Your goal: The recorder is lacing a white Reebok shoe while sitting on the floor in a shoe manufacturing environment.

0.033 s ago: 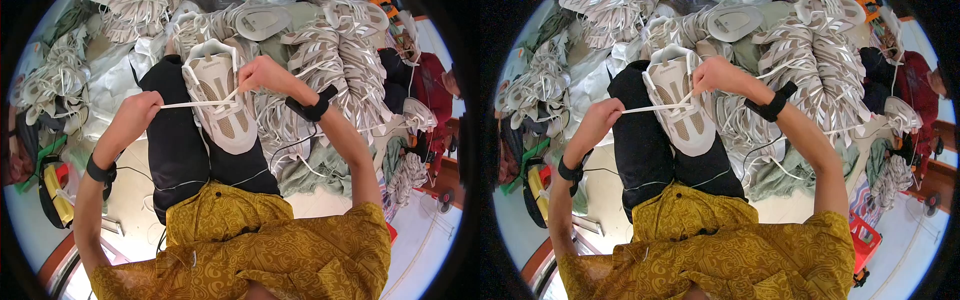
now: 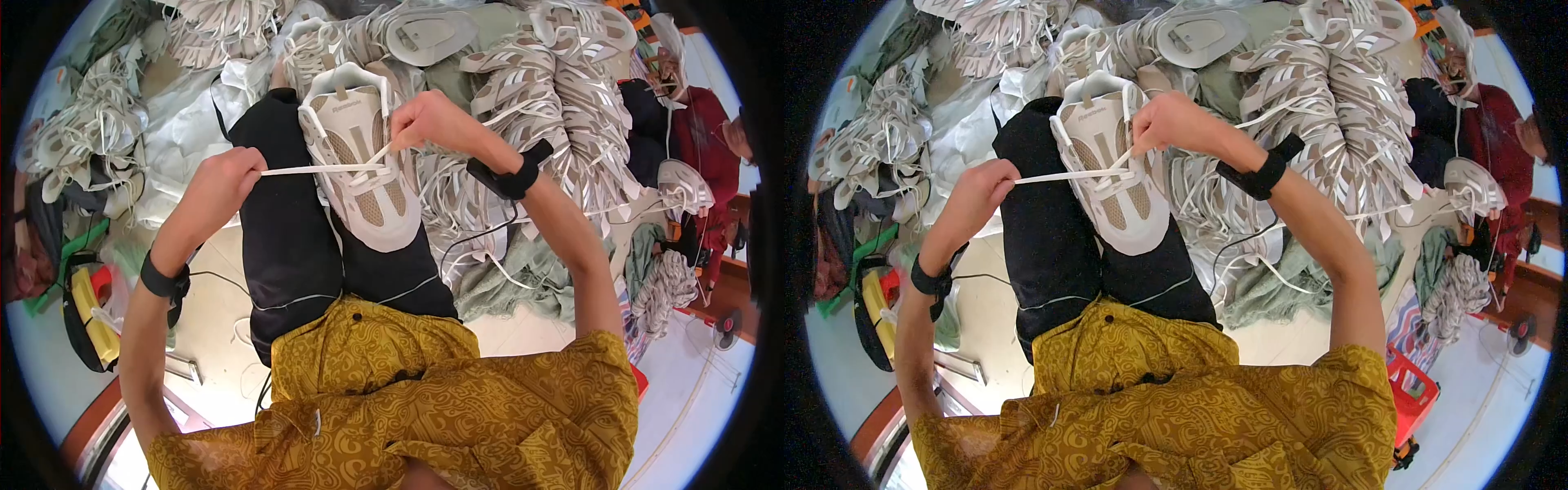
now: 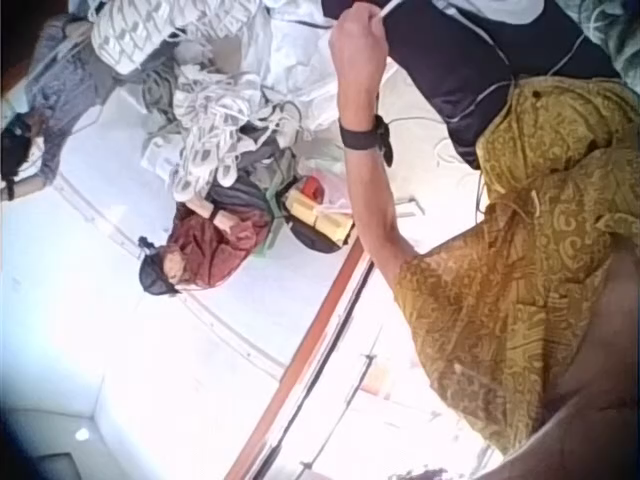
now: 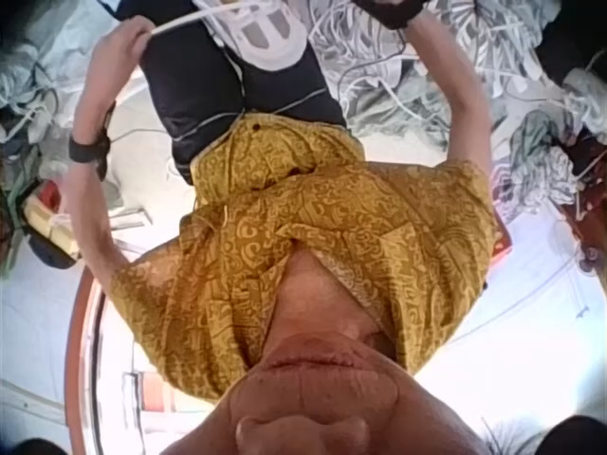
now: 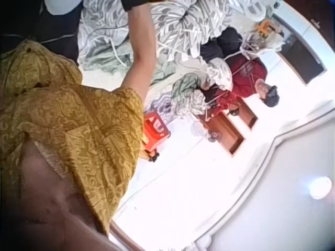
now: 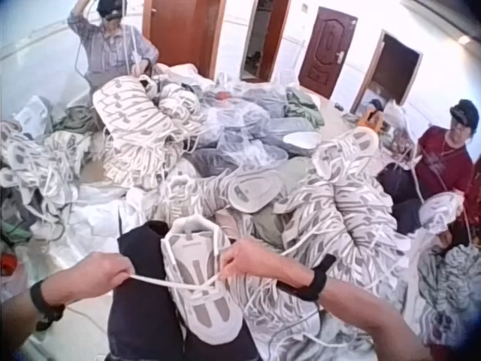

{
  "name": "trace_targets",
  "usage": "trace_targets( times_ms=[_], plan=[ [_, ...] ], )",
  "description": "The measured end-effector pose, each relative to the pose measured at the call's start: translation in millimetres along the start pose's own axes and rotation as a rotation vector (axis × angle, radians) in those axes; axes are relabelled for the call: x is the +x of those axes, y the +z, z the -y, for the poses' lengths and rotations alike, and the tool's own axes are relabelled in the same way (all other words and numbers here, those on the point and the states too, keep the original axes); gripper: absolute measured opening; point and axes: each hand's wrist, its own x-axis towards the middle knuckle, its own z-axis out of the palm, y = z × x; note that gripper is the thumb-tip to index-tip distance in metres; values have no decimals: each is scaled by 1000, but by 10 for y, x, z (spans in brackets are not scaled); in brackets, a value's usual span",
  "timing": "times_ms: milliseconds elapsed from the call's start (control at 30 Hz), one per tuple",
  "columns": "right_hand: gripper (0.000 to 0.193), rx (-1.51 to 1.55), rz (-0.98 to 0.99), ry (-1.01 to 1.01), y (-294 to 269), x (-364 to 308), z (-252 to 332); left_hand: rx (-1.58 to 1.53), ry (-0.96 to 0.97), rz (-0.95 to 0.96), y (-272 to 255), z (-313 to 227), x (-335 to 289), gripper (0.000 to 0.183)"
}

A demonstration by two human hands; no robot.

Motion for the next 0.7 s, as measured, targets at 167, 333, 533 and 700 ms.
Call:
trace_targets(
  times_ms=[167, 333, 533, 700],
  plan=[
    [9, -9, 8, -13, 18, 12, 11, 12, -1, -48, -37, 78, -79, 6],
    [10, 85, 28, 13, 58, -13, -42, -43, -5, -26, -40, 126, -256, 7],
    [10, 178, 79, 22, 146, 31, -28, 6, -164, -33, -45, 315, -480, 6],
    [10, 306, 104, 61, 108, 37, -194, 119, -26, -180, 46, 385, -191, 6]
  ],
)
